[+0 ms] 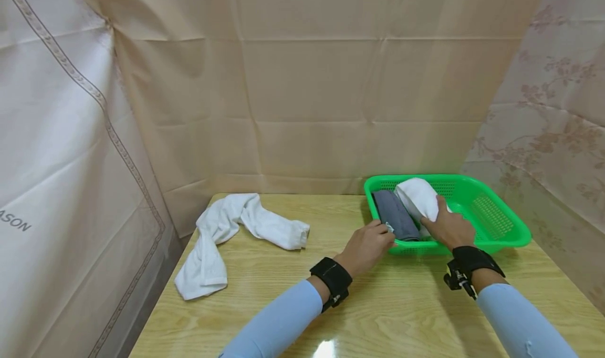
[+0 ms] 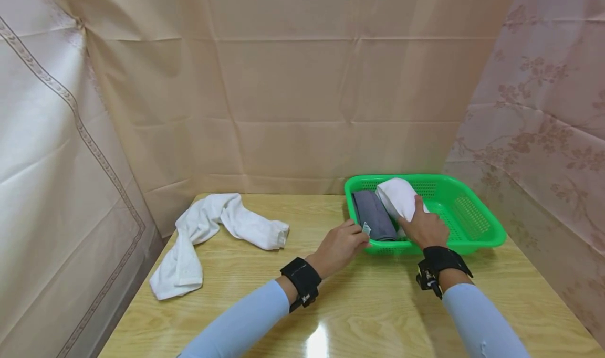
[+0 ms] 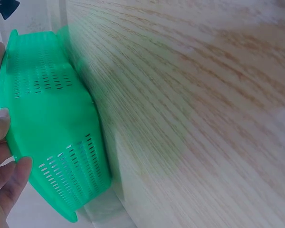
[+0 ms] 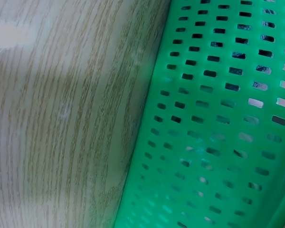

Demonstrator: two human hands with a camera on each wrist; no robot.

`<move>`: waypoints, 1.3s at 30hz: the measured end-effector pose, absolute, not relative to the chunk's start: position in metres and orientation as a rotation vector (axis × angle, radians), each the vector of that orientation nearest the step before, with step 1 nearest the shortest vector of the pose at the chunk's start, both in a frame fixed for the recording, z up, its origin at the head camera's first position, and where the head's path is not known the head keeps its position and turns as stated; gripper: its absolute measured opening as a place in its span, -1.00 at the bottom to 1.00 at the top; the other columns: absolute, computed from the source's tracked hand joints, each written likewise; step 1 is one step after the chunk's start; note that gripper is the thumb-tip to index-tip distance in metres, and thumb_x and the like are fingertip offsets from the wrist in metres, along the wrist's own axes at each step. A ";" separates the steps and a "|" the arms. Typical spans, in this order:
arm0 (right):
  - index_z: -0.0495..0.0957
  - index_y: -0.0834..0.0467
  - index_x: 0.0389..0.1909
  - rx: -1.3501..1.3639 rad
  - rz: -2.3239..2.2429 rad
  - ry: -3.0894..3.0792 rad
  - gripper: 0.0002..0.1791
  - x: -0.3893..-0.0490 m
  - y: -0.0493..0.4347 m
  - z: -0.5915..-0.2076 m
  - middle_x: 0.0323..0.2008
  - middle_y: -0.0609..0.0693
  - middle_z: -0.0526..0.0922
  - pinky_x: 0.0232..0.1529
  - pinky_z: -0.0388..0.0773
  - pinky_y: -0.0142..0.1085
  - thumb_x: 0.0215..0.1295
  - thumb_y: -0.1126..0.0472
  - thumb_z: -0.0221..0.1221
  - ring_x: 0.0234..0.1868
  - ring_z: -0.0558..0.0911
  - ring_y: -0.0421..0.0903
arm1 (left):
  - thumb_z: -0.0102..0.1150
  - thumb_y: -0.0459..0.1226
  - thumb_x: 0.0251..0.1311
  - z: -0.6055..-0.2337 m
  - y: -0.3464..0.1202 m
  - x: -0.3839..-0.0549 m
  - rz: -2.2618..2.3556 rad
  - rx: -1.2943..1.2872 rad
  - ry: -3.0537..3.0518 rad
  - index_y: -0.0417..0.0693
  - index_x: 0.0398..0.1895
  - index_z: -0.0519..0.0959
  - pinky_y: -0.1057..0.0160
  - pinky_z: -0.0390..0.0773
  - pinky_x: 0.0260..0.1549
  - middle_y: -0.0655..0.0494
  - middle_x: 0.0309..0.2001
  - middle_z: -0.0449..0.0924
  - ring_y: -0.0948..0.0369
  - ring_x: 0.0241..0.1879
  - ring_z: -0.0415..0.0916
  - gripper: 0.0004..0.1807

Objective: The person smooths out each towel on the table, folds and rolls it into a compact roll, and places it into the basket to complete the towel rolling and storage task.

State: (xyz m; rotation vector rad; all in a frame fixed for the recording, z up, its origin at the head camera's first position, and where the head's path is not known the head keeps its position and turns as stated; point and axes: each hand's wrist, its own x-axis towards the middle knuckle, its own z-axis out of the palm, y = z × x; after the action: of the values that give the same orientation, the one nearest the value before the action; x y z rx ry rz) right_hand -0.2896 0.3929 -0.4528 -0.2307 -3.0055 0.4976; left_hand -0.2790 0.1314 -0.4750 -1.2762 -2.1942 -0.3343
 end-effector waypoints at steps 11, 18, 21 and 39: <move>-0.23 0.45 0.56 -0.256 0.518 -3.162 0.05 -0.284 0.391 -0.451 -0.20 0.63 0.54 -0.45 0.50 0.10 0.46 -0.17 0.05 -0.39 0.61 0.36 | 0.27 -0.09 0.41 -0.477 0.130 -0.273 -0.334 -1.272 -2.163 0.14 -0.24 0.77 0.56 0.43 -0.24 0.28 -0.28 0.65 0.33 -0.27 0.43 -0.85; -0.31 0.50 0.54 -0.272 0.518 -3.245 0.07 -0.287 0.388 -0.449 -0.23 0.59 0.57 -0.43 0.51 0.08 0.49 -0.16 0.02 -0.38 0.62 0.35 | 0.26 -0.08 0.41 -0.477 0.131 -0.271 -0.309 -1.285 -2.177 0.14 -0.25 0.77 0.53 0.39 -0.21 0.30 -0.28 0.67 0.33 -0.28 0.44 -0.84; -0.32 0.51 0.54 -0.254 0.518 -3.256 0.07 -0.288 0.385 -0.447 -0.22 0.59 0.57 -0.41 0.52 0.09 0.50 -0.16 0.01 -0.37 0.63 0.36 | 0.25 -0.09 0.42 -0.475 0.131 -0.270 -0.290 -1.282 -2.179 0.14 -0.25 0.77 0.49 0.38 -0.21 0.30 -0.29 0.68 0.33 -0.28 0.45 -0.84; -0.31 0.46 0.57 -0.209 0.573 -3.182 0.20 -0.291 0.377 -0.451 0.31 0.80 0.04 0.08 0.18 0.55 0.42 -0.56 -0.59 0.25 0.10 0.82 | 0.28 -0.27 0.42 -0.468 0.087 -0.288 -0.350 -1.347 -2.304 -0.05 0.08 0.67 0.38 0.53 0.02 0.08 0.02 0.65 0.18 0.03 0.55 -0.77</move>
State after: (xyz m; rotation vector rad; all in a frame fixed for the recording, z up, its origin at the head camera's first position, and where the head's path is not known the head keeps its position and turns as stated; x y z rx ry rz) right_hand -0.2913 0.3769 -0.4512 -0.2090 -3.1819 0.5726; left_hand -0.2883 0.0872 -0.4677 -1.3469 -2.3041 -0.3501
